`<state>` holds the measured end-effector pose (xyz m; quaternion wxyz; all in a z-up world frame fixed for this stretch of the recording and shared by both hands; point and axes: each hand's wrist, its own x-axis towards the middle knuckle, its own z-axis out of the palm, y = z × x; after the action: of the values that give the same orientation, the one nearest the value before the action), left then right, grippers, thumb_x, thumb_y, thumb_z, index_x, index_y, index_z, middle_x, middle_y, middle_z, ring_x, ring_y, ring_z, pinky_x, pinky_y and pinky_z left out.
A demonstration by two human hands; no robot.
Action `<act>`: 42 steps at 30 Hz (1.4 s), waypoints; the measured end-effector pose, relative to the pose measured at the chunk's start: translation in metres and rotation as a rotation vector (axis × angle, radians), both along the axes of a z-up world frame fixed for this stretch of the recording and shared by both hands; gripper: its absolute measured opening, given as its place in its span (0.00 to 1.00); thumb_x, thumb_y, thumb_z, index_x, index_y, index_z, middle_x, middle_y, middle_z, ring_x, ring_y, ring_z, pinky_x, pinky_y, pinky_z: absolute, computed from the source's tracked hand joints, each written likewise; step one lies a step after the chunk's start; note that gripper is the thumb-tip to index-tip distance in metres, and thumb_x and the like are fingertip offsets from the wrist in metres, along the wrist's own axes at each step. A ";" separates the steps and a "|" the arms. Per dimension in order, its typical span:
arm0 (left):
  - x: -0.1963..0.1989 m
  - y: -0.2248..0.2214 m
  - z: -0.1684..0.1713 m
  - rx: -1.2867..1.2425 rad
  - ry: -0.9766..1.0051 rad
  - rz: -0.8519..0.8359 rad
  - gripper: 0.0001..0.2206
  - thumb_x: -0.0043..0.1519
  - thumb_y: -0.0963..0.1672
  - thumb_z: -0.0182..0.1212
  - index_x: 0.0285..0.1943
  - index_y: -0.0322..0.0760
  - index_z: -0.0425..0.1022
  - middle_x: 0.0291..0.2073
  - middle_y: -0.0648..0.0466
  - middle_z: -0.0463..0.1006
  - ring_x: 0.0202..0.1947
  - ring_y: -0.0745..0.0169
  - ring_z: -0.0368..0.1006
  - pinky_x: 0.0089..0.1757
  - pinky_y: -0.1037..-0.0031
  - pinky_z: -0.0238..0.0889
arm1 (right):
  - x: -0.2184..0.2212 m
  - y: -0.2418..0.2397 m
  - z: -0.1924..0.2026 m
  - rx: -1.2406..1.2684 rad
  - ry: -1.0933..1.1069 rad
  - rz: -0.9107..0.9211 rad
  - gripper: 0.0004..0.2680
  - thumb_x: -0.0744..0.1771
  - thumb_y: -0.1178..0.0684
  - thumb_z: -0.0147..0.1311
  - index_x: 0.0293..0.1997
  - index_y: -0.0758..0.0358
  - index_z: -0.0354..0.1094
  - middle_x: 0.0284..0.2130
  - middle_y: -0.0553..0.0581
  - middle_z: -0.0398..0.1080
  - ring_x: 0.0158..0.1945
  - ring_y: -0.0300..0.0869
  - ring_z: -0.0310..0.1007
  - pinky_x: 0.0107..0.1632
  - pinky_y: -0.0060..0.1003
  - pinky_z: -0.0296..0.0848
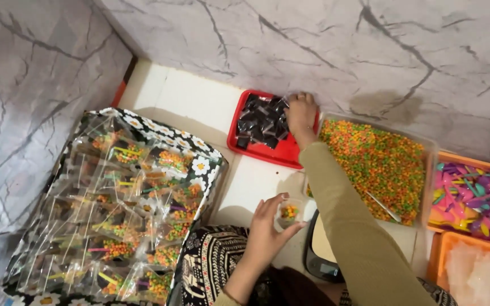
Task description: Packaging small colorful rubber bands into plastic bags, weighing them on a digital scale, and organizing them into a larger container.
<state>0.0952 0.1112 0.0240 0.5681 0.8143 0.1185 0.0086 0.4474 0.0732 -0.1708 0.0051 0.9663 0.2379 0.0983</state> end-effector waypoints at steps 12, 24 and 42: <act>-0.013 -0.010 0.016 0.028 -0.124 0.044 0.30 0.59 0.54 0.65 0.66 0.35 0.66 0.56 0.46 0.78 0.57 0.48 0.72 0.65 0.45 0.45 | -0.126 -0.038 0.133 1.309 0.476 -0.018 0.06 0.69 0.62 0.57 0.38 0.60 0.62 0.30 0.57 0.75 0.37 0.41 0.79 0.45 0.32 0.76; -0.062 -0.081 0.036 0.176 -0.417 0.122 0.35 0.51 0.43 0.77 0.69 0.28 0.66 0.54 0.38 0.73 0.56 0.31 0.72 0.62 0.43 0.51 | -0.371 -0.177 0.308 0.965 0.116 0.116 0.05 0.63 0.61 0.67 0.39 0.57 0.80 0.29 0.51 0.80 0.31 0.42 0.83 0.35 0.32 0.82; -0.190 -0.161 0.105 0.542 -0.743 -0.235 0.30 0.56 0.45 0.69 0.66 0.23 0.69 0.50 0.37 0.74 0.54 0.37 0.72 0.63 0.51 0.59 | -0.537 -0.281 0.332 0.495 0.072 0.193 0.10 0.69 0.41 0.54 0.45 0.53 0.72 0.66 0.59 0.57 0.72 0.67 0.49 0.66 0.74 0.48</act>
<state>-0.0947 -0.0502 0.1286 0.3360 0.8830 -0.1920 0.2657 -0.0891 -0.2078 0.1613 -0.2490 0.9139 0.2977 0.1192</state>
